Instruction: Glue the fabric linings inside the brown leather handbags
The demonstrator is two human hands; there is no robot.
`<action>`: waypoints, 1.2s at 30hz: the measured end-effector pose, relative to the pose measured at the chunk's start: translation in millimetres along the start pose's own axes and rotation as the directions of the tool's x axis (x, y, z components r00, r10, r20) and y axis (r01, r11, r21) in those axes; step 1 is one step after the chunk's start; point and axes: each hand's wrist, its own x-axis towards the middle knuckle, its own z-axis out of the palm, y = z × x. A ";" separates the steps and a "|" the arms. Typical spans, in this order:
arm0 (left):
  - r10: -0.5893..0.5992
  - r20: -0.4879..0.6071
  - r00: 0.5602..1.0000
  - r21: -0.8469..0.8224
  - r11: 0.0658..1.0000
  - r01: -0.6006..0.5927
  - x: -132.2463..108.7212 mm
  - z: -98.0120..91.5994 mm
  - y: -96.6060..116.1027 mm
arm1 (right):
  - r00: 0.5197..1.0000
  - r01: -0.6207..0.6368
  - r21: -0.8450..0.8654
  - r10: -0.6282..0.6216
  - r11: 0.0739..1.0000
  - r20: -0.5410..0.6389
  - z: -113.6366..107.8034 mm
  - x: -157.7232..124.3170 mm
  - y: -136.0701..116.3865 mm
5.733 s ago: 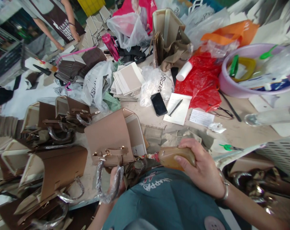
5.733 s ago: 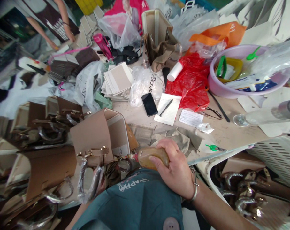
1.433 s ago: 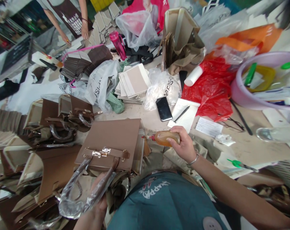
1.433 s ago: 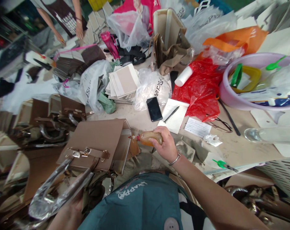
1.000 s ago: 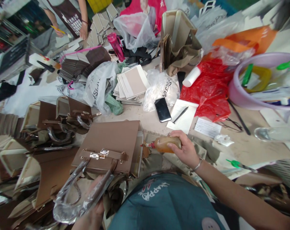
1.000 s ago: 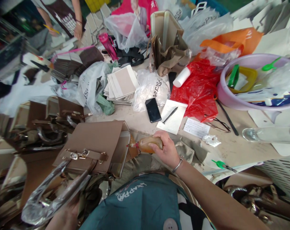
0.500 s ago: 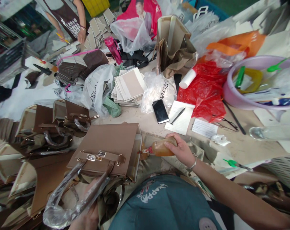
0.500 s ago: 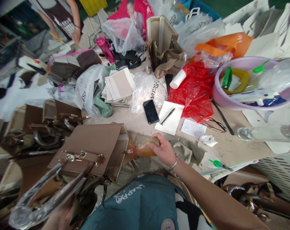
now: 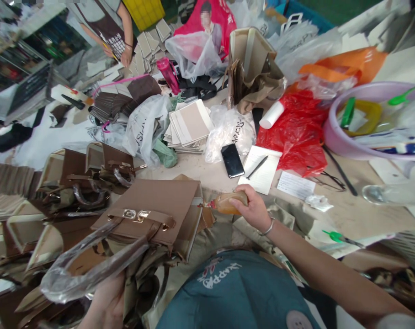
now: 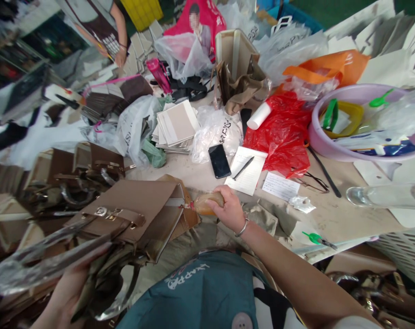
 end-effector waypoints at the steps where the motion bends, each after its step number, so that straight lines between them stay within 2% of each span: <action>1: 0.016 -0.009 1.000 -0.003 1.000 -0.016 -2.5 1.4 5.0 | 0.999 0.030 -0.004 -0.030 1.000 0.012 0.2 0.5 -1.9; 4: 0.006 0.012 1.000 0.037 0.999 -0.007 -14.8 14.4 24.4 | 0.993 0.108 -0.020 -0.107 0.994 0.050 -0.1 0.2 -7.3; 8: 0.063 0.130 0.990 0.107 0.991 -0.077 -30.2 46.3 51.9 | 0.979 0.193 -0.043 -0.190 0.980 0.077 -0.9 -2.1 -8.9; 13: 0.123 0.330 0.936 0.114 0.979 -0.168 -30.9 84.2 73.4 | 0.937 0.343 -0.062 -0.336 0.937 0.098 -4.8 -6.8 -6.4; 16: 0.123 0.367 0.922 0.129 0.975 -0.182 -27.7 98.1 78.5 | 0.897 0.438 -0.092 -0.427 0.894 0.114 -8.8 -9.5 -4.0; 21: 0.121 0.382 0.916 0.154 0.969 -0.192 -22.8 105.9 83.1 | 0.882 0.470 -0.110 -0.463 0.876 0.081 -13.4 -12.0 -0.8; 27: 0.142 0.360 0.922 0.137 0.970 -0.202 -17.0 110.5 86.6 | 0.847 0.518 -0.040 -0.506 0.854 0.166 -13.6 -13.0 0.7; 30: 0.117 0.372 0.921 0.123 0.977 -0.174 -15.7 111.7 88.3 | 0.838 0.539 -0.072 -0.526 0.839 0.146 -13.9 -9.2 2.2; 34: 0.126 0.381 0.916 0.111 0.977 -0.180 -14.8 110.5 89.4 | 0.860 0.510 -0.083 -0.505 0.856 0.074 -16.6 -4.8 0.5; 36: 0.120 0.375 0.919 0.122 0.977 -0.177 -14.3 109.9 89.0 | 0.867 0.494 -0.046 -0.489 0.868 0.093 -16.9 -5.5 -0.8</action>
